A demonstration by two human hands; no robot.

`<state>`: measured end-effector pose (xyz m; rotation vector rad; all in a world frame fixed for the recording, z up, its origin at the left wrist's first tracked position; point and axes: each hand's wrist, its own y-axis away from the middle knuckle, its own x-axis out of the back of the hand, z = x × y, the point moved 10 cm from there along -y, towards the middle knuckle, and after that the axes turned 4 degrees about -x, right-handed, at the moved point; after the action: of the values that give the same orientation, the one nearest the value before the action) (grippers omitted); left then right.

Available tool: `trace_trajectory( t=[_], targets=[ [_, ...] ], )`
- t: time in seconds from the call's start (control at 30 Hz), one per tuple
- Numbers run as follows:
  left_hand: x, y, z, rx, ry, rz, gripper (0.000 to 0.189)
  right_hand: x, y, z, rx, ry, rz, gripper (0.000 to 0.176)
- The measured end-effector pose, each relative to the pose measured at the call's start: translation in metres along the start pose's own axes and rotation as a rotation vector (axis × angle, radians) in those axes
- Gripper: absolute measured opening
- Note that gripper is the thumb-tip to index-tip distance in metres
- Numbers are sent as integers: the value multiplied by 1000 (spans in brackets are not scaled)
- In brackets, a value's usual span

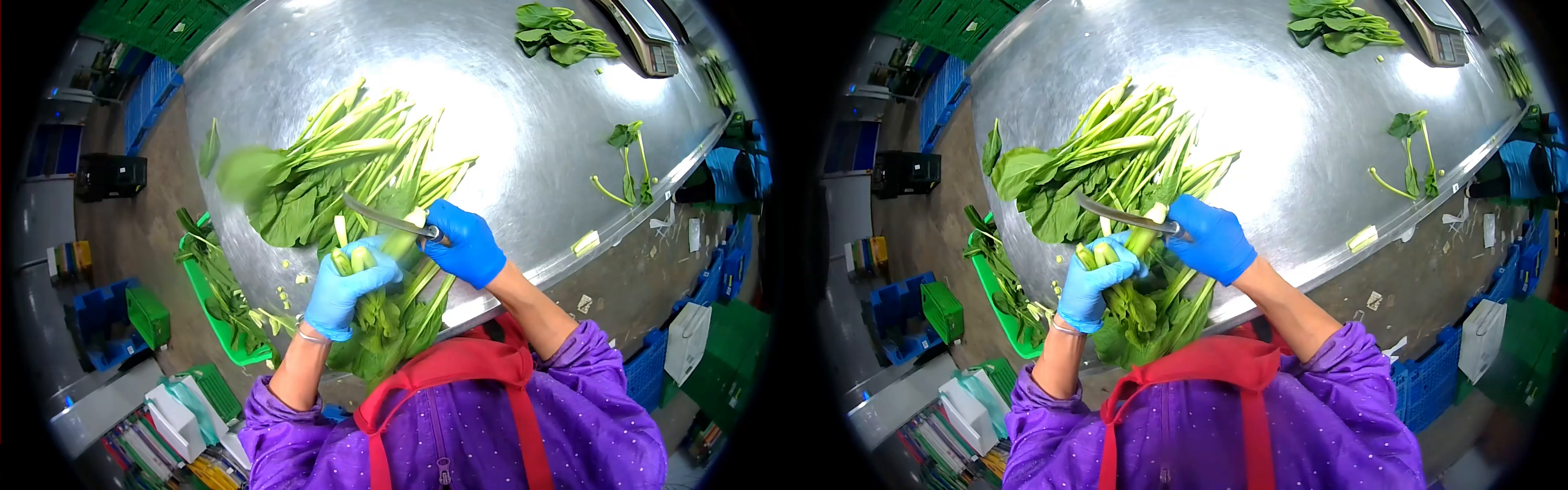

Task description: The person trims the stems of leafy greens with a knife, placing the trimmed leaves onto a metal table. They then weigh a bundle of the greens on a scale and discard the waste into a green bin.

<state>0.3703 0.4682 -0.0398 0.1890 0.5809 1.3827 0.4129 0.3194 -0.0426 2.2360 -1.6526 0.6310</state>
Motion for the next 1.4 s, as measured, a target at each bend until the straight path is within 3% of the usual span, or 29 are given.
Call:
trace_trajectory(
  t=[0.1,0.13,0.23,0.43,0.6,0.7,0.8,0.87,0.97,1.0,1.1,1.13,1.2,1.4],
  targets=[
    [15,3,-33,90,38,-31,32,-36,27,71,-217,-83,-175,18],
    [18,6,-39,121,118,21,21,-36,38,73,-164,-131,-126,21],
    [18,13,-52,157,285,-14,15,-41,42,50,-184,-370,-187,24],
    [24,23,-60,166,480,-70,14,-36,39,58,-157,-50,-174,20],
    [14,23,-59,164,677,-226,18,-55,44,24,-429,-665,-461,31],
    [20,20,-58,141,648,-254,20,-39,38,13,-545,-824,-453,33],
    [18,22,-61,168,616,-291,20,-23,13,-15,-325,-864,-286,39],
    [10,22,-57,183,638,-327,19,-22,4,-25,-332,-788,-378,38],
    [19,19,-61,219,544,-141,17,-41,11,-5,-481,-874,-457,36],
    [46,8,-63,77,308,20,16,-44,10,2,-455,-931,-419,29],
    [46,15,5,-357,-297,150,17,-51,11,18,-501,-964,-339,26],
    [42,19,8,-312,-255,197,19,-51,11,17,-518,-959,-316,25],
    [28,17,12,-399,-345,195,20,-52,12,13,-551,-946,-281,23],
    [26,9,18,-518,-476,245,19,-49,7,10,-448,-843,-213,22]
  ],
)
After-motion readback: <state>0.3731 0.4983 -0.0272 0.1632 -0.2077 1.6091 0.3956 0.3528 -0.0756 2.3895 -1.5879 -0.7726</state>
